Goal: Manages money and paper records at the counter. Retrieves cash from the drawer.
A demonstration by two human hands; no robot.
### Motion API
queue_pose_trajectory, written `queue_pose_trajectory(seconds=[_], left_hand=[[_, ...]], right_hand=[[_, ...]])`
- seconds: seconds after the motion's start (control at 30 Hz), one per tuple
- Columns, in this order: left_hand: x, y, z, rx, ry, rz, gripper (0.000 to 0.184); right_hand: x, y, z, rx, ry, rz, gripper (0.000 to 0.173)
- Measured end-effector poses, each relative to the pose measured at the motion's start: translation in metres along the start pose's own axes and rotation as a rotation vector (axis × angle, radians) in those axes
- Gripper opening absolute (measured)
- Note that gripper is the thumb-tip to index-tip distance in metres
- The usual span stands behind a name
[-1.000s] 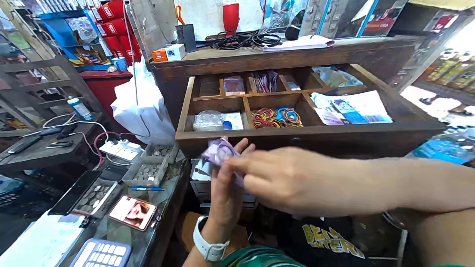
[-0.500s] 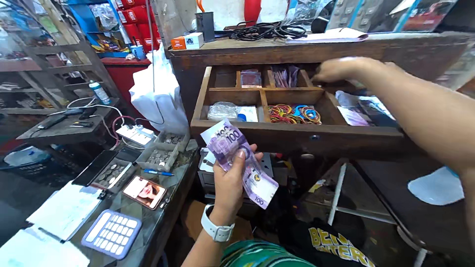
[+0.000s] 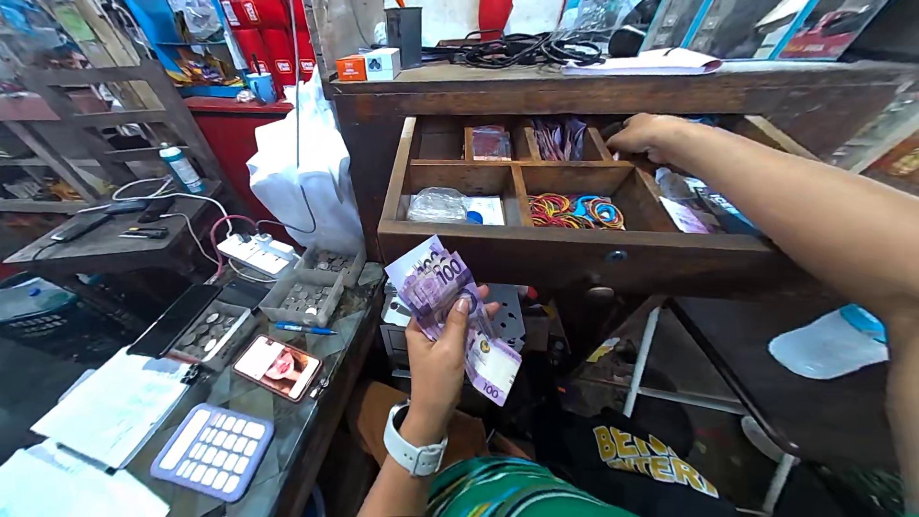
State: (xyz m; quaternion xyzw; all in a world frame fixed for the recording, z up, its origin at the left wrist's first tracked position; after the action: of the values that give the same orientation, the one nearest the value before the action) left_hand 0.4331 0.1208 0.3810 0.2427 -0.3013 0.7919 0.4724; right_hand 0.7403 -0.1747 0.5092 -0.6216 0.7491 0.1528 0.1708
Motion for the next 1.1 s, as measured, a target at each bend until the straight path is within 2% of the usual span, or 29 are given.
queue_pose_trajectory(seconds=[0.07, 0.13, 0.17, 0.23, 0.3, 0.4, 0.43, 0.5, 0.53, 0.6, 0.67, 0.73, 0.8, 0.83, 0.9, 0.93, 0.97, 1.0, 1.03, 1.07, 1.1], left_hand=[[0.002, 0.001, -0.003, -0.001, -0.006, 0.004, 0.020], [0.003, 0.002, -0.006, -0.010, -0.028, 0.015, 0.020], [0.003, 0.002, -0.008, -0.010, -0.035, 0.020, 0.019], [0.004, 0.002, -0.009, -0.008, -0.041, 0.025, 0.019], [0.004, 0.003, -0.010, -0.013, -0.036, 0.031, 0.019], [0.004, 0.004, -0.010, -0.020, -0.023, 0.021, 0.022], [0.004, 0.003, -0.009, -0.028, -0.009, 0.015, 0.024], [0.004, 0.005, -0.008, -0.036, 0.056, 0.014, 0.034], [0.006, 0.008, -0.009, -0.019, 0.108, 0.027, 0.042], [0.012, 0.014, -0.010, 0.030, 0.172, 0.056, 0.056], [0.013, 0.020, -0.011, -0.010, 0.216, 0.034, 0.066], [0.016, 0.025, -0.006, -0.066, 0.292, 0.008, 0.057], [0.013, 0.024, -0.007, -0.049, 0.277, -0.041, 0.036], [0.012, 0.022, -0.011, 0.018, 0.221, -0.070, 0.026], [0.013, 0.021, -0.022, 0.165, 0.109, -0.081, 0.030], [0.018, 0.022, -0.024, 0.187, 0.044, -0.032, 0.033], [0.025, 0.024, -0.024, 0.179, -0.052, 0.064, 0.034], [0.032, 0.027, -0.024, 0.152, -0.167, 0.192, 0.038], [0.037, 0.030, -0.024, 0.123, -0.280, 0.311, 0.046], [0.040, 0.031, -0.023, 0.074, -0.362, 0.385, 0.055], [0.042, 0.031, -0.025, 0.037, -0.410, 0.411, 0.056]], right_hand=[[0.002, -0.002, -0.002, -0.003, -0.066, 0.007, 0.043], [-0.004, 0.003, -0.009, 0.004, -0.131, -0.050, 0.031], [-0.011, 0.010, -0.016, 0.015, -0.131, -0.107, 0.024], [-0.035, 0.030, -0.038, 0.064, 0.012, -0.282, 0.022], [-0.064, 0.074, -0.063, 0.184, 0.104, -0.515, 0.020], [-0.087, 0.178, -0.081, 0.299, -0.112, -0.844, 0.028], [-0.091, 0.210, -0.074, 0.276, -0.280, -0.967, 0.031], [-0.100, 0.269, -0.038, 0.074, -0.533, -1.163, 0.040], [-0.104, 0.291, -0.010, -0.049, -0.615, -1.207, 0.042], [-0.107, 0.316, 0.049, -0.191, -0.645, -1.237, 0.042], [-0.110, 0.327, 0.096, -0.124, -0.535, -1.303, 0.040], [-0.112, 0.330, 0.128, -0.007, -0.449, -1.355, 0.039], [-0.115, 0.327, 0.146, 0.010, -0.421, -1.338, 0.045], [-0.115, 0.323, 0.151, -0.017, -0.434, -1.298, 0.052], [-0.115, 0.316, 0.159, -0.110, -0.570, -1.190, 0.068], [-0.115, 0.313, 0.166, -0.215, -0.666, -1.117, 0.074], [-0.114, 0.313, 0.174, -0.343, -0.748, -1.040, 0.072], [-0.113, 0.314, 0.183, -0.487, -0.815, -0.967, 0.061], [-0.112, 0.316, 0.191, -0.608, -0.868, -0.903, 0.041], [-0.110, 0.317, 0.197, -0.681, -0.885, -0.872, 0.021], [-0.110, 0.319, 0.199, -0.713, -0.882, -0.893, 0.010]])
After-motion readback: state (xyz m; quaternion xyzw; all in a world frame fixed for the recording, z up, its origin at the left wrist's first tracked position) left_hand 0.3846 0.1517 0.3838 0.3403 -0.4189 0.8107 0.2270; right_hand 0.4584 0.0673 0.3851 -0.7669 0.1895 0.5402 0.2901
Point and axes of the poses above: each hand's wrist, its own y-axis away from the middle knuckle, its own z-axis out of the palm, x = y × z, the point moved 10 cm from there along -y, towards the middle knuckle, and after that the axes turned 6 degrees about y, right-handed, at the moved point
